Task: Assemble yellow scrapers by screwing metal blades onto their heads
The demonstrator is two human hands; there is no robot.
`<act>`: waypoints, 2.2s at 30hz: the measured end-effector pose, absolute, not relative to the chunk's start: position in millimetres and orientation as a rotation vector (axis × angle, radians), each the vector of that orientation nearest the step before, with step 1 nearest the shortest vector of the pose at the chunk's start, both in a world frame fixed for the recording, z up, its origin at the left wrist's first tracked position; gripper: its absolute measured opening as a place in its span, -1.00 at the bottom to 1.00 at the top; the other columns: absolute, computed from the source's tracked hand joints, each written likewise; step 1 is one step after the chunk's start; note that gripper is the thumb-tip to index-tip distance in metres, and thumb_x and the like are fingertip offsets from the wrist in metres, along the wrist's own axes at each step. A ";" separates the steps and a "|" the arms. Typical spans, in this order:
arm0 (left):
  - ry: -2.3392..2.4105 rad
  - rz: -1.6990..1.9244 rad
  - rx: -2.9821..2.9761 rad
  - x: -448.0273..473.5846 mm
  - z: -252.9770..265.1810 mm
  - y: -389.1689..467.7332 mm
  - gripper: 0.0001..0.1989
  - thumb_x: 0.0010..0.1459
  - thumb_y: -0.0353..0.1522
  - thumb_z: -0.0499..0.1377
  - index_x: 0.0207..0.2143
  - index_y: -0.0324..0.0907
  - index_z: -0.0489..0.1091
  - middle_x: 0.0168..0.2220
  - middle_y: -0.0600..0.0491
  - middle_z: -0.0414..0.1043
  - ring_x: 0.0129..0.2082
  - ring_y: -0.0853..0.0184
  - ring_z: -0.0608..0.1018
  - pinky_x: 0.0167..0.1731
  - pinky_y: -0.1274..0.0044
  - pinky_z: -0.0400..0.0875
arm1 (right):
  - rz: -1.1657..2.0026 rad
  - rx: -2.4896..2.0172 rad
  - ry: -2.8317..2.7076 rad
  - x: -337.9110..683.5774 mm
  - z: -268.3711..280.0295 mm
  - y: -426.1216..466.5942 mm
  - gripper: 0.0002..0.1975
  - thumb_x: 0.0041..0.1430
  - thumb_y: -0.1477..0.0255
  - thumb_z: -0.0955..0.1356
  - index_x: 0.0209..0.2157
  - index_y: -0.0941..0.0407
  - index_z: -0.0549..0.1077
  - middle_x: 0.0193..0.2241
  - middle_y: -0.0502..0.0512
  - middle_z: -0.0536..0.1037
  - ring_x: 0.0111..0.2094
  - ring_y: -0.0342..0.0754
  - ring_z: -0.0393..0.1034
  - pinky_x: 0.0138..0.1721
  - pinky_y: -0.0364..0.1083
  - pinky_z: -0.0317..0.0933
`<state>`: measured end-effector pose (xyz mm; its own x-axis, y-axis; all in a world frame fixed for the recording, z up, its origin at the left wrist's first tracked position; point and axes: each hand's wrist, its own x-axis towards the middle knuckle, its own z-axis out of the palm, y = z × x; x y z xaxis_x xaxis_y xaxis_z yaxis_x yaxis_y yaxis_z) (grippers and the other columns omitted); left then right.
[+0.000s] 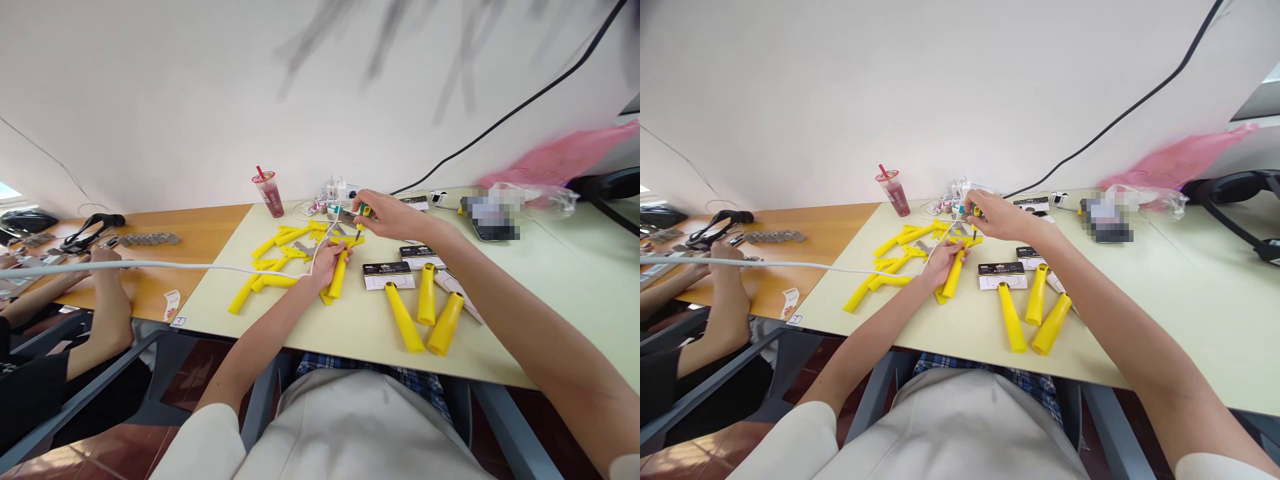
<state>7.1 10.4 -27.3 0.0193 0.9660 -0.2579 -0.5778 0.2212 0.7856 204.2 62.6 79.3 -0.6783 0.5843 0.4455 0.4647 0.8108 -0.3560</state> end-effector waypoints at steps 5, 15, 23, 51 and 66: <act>0.897 1.284 0.552 9.7 -30.8 9.9 -0.76 0.30 -0.56 0.30 -0.24 -0.16 0.27 -0.24 0.01 0.51 -0.34 0.37 0.62 -0.44 0.57 0.39 | 0.276 -0.785 -2.436 202.8 80.6 61.0 -0.82 0.38 0.22 0.33 -0.10 0.00 0.43 -0.13 0.19 0.62 -0.27 0.16 0.48 -0.16 0.09 0.28; 0.903 1.272 0.563 8.9 -31.8 10.5 -0.74 0.30 -0.58 0.26 -0.22 -0.15 0.23 -0.24 0.04 0.48 -0.36 0.39 0.60 -0.47 0.58 0.37 | 0.318 -0.723 -2.445 204.6 77.4 63.7 -0.81 0.34 0.28 0.34 -0.05 -0.01 0.41 -0.06 0.22 0.62 -0.21 0.16 0.50 -0.15 0.10 0.35; 0.857 1.273 0.601 8.3 -32.8 9.5 -0.75 0.31 -0.54 0.28 -0.22 -0.14 0.23 -0.24 0.01 0.48 -0.38 0.40 0.54 -0.47 0.57 0.34 | 0.254 -0.707 -2.422 203.8 81.1 62.6 -0.74 0.38 0.20 0.38 0.00 0.00 0.42 -0.03 0.20 0.65 -0.22 0.15 0.53 -0.17 0.07 0.33; 0.806 1.257 0.563 10.1 -33.6 9.1 -0.72 0.24 -0.57 0.32 -0.28 -0.16 0.25 -0.28 0.04 0.45 -0.40 0.43 0.51 -0.48 0.59 0.30 | 0.342 -0.732 -2.380 205.2 79.1 67.0 -0.78 0.32 0.26 0.38 -0.04 0.00 0.47 -0.07 0.19 0.65 -0.18 0.17 0.52 -0.12 0.10 0.33; 0.819 1.262 0.586 9.0 -38.7 11.8 -0.74 0.25 -0.53 0.33 -0.27 -0.16 0.27 -0.28 0.03 0.48 -0.38 0.41 0.54 -0.46 0.57 0.33 | 0.289 -0.708 -2.377 203.0 73.2 68.7 -0.72 0.32 0.22 0.41 0.01 -0.01 0.47 0.06 0.26 0.61 -0.05 0.25 0.51 -0.07 0.16 0.38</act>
